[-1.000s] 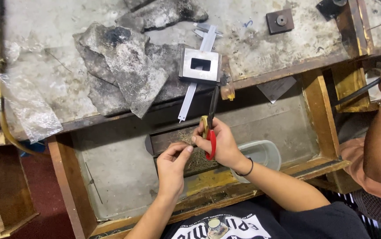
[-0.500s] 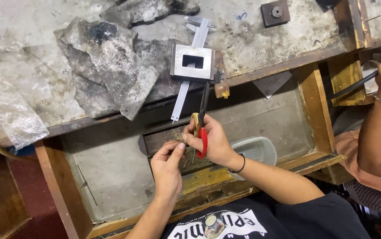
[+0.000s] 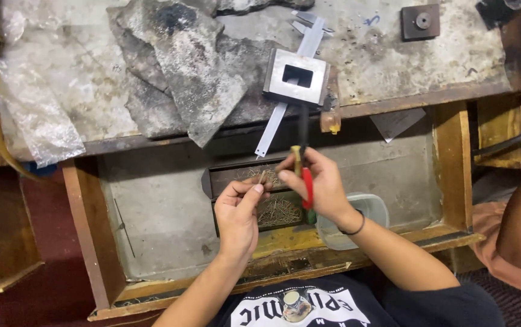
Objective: Cutting thin metal wire into small, uniform segments using hand snips at a jewelry workbench.
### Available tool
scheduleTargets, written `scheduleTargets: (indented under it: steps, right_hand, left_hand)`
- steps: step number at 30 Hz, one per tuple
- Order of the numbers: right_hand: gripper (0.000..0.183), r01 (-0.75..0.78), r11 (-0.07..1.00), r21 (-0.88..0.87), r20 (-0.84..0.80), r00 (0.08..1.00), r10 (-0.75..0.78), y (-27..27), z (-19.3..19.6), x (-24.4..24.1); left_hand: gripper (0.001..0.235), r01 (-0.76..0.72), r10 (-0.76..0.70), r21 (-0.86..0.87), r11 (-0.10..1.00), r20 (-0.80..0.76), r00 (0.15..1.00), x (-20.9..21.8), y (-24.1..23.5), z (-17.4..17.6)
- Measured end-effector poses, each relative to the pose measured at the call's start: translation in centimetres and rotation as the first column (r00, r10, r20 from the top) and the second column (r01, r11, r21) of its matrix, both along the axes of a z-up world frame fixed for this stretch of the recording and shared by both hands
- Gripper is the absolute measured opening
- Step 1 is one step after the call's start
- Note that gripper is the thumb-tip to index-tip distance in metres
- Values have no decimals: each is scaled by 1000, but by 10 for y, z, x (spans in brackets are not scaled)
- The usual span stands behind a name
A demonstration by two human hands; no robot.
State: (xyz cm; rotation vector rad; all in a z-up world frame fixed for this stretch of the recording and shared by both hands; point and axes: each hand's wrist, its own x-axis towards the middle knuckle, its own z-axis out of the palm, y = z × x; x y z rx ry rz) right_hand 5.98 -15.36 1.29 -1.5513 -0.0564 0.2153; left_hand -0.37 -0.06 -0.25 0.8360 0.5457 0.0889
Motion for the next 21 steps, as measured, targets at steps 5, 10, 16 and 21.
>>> scheduleTargets:
  steps: [5,10,16,21]
  right_hand:
    - [23,49,989,-138,4,999,-49,-34,-6,-6]
    - [23,77,967,-241,-17,996,-83,-47,-7,-7]
    - [25,71,955,-288,13,997,-70,-54,-16,-5]
    - [24,53,947,-316,15,999,-51,-54,-16,-3]
  left_hand:
    - [9,2,-2,-4,1000,24,1000,13,4,-2]
    - [11,36,-37,33,999,32,999,25,11,0]
    - [12,54,-54,27,998,7,999,28,9,-4]
    - [13,43,-43,11,999,16,999,30,11,-4]
